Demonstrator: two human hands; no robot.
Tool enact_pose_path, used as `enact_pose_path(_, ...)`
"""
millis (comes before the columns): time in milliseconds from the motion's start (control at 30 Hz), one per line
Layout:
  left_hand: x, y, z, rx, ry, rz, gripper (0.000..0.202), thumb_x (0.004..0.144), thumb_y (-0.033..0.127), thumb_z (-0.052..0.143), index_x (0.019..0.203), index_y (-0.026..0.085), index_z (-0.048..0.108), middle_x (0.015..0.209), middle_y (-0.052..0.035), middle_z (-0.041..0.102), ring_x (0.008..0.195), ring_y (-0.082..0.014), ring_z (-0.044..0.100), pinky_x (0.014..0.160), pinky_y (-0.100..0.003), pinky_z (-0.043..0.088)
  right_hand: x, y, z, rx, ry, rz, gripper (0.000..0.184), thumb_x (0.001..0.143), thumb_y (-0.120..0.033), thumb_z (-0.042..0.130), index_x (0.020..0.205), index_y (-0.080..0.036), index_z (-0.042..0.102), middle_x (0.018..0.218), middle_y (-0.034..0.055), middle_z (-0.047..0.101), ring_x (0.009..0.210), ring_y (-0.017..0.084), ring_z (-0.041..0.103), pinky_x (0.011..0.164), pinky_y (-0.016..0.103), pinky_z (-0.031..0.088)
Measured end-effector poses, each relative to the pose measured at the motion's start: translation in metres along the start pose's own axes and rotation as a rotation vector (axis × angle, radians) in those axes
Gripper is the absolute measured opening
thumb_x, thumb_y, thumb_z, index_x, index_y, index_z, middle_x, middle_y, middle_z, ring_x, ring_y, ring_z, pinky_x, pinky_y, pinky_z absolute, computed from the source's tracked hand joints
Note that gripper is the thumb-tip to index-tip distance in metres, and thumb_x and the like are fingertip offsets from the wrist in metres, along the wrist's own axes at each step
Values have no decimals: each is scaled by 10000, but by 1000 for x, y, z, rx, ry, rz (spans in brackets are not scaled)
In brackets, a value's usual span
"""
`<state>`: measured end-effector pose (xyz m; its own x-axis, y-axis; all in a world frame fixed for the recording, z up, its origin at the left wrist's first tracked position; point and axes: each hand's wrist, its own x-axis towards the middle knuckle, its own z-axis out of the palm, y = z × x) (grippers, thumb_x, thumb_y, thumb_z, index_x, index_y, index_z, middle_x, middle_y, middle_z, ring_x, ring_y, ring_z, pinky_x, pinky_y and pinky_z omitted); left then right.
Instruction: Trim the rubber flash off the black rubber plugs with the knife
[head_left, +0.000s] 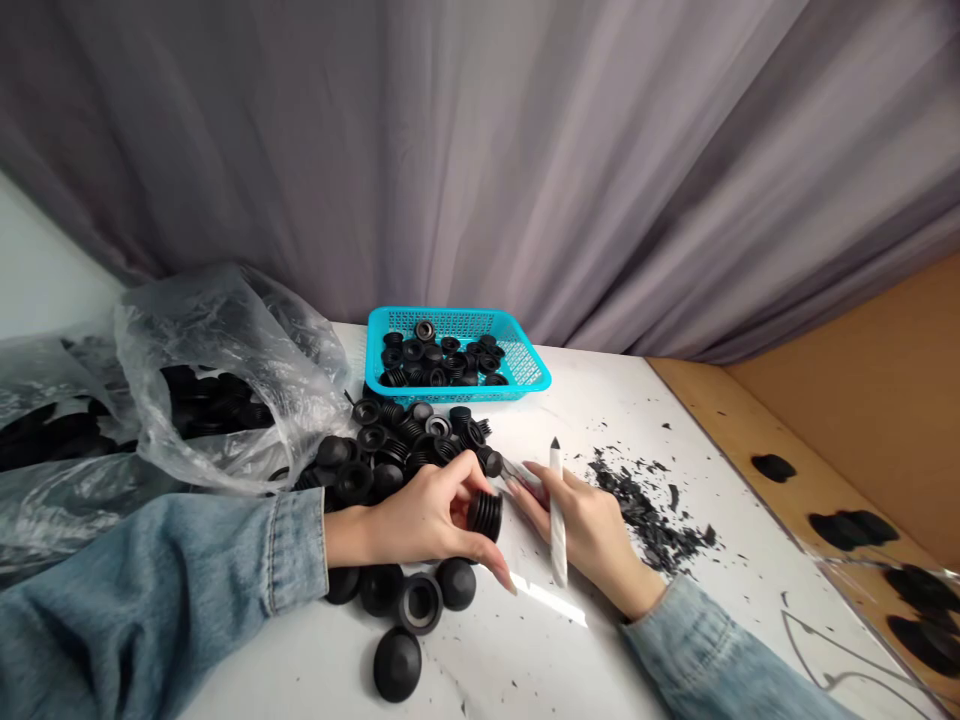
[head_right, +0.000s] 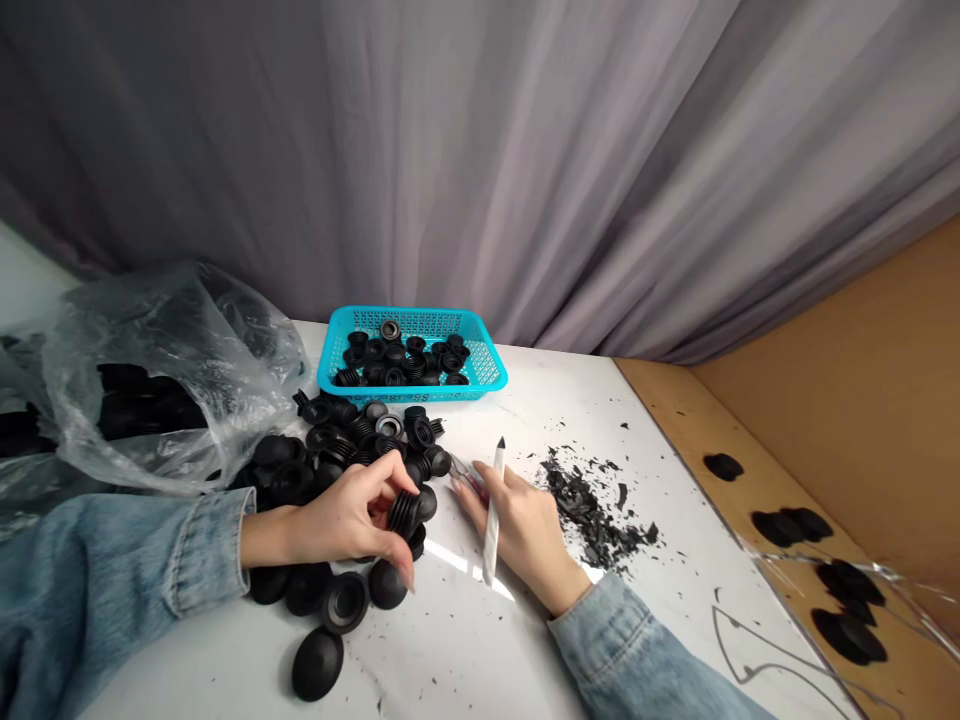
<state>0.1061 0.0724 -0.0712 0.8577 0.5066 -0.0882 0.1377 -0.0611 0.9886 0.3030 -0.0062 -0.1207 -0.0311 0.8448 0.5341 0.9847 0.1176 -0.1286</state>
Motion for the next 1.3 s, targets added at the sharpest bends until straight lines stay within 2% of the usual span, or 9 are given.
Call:
enact_pose_path(100, -1, 0, 1, 68, 28, 14, 543, 517, 381, 813, 742, 194, 356, 520, 120, 414, 482, -48, 316, 406, -156, 254, 9, -14, -21, 224, 98, 57, 373, 902, -377, 457, 667, -135, 617, 469, -1, 523, 372, 87, 483, 413, 190, 352)
enact_pose_path(233, -3, 6, 2, 263, 89, 109, 522, 571, 455, 770, 712, 199, 338, 507, 113, 379, 459, -52, 306, 409, -173, 240, 25, -42, -57, 598, -55, 90, 441, 920, -368, 404, 549, -168, 534, 404, -33, 468, 340, 63, 412, 363, 173, 311)
enact_pose_path(333, -2, 13, 0, 462, 181, 256, 509, 607, 520, 727, 696, 200, 341, 491, 103, 353, 423, -59, 319, 418, -198, 242, 38, -58, -72, 679, -202, 100, 434, 902, -353, 440, 513, -169, 490, 423, -37, 456, 364, 55, 384, 376, 172, 312)
enact_pose_path(467, 1, 22, -9, 711, 250, 387, 513, 633, 636, 638, 683, 198, 376, 499, 72, 373, 422, -87, 357, 440, -221, 264, 54, -66, -77, 678, -250, 117, 471, 926, -335, 374, 480, -182, 374, 444, -46, 354, 401, 57, 317, 363, 181, 273)
enact_pose_path(700, 6, 20, -22, 1065, 222, 455, 528, 664, 703, 545, 589, 196, 423, 476, 16, 422, 453, -142, 440, 468, -241, 251, 65, -58, -63, 658, -351, 50, 474, 919, -398, 323, 495, -187, 325, 432, -58, 309, 389, 51, 272, 364, 193, 232)
enact_pose_path(800, 7, 15, -22, 1014, 210, 447, 536, 675, 700, 536, 559, 190, 424, 463, 29, 385, 438, -123, 399, 463, -239, 246, 65, -54, -60, 695, -399, 54, 509, 920, -436, 311, 479, -185, 350, 415, -43, 378, 376, 60, 340, 387, 199, 277)
enact_pose_path(1000, 8, 7, -21, 597, 163, 351, 469, 704, 619, 586, 608, 172, 485, 516, 35, 418, 463, -94, 386, 460, -210, 303, 67, -55, -68, 877, -447, 186, 520, 920, -465, 338, 489, -179, 391, 459, -34, 417, 419, 69, 388, 419, 194, 333)
enact_pose_path(1133, 10, 2, -22, 527, 216, 344, 444, 729, 557, 598, 559, 165, 479, 482, 50, 368, 432, -74, 313, 441, -206, 284, 68, -52, -62, 1029, -493, 328, 520, 895, -505, 379, 486, -184, 395, 444, -44, 398, 372, 58, 338, 352, 192, 284)
enact_pose_path(1300, 13, -6, -24, 569, 147, 405, 459, 833, 511, 489, 544, 158, 526, 488, 37, 373, 445, -81, 351, 464, -217, 288, 67, -48, -49, 1268, -586, 508, 510, 841, -530, 464, 480, -174, 409, 392, -73, 332, 335, 35, 229, 314, 185, 166)
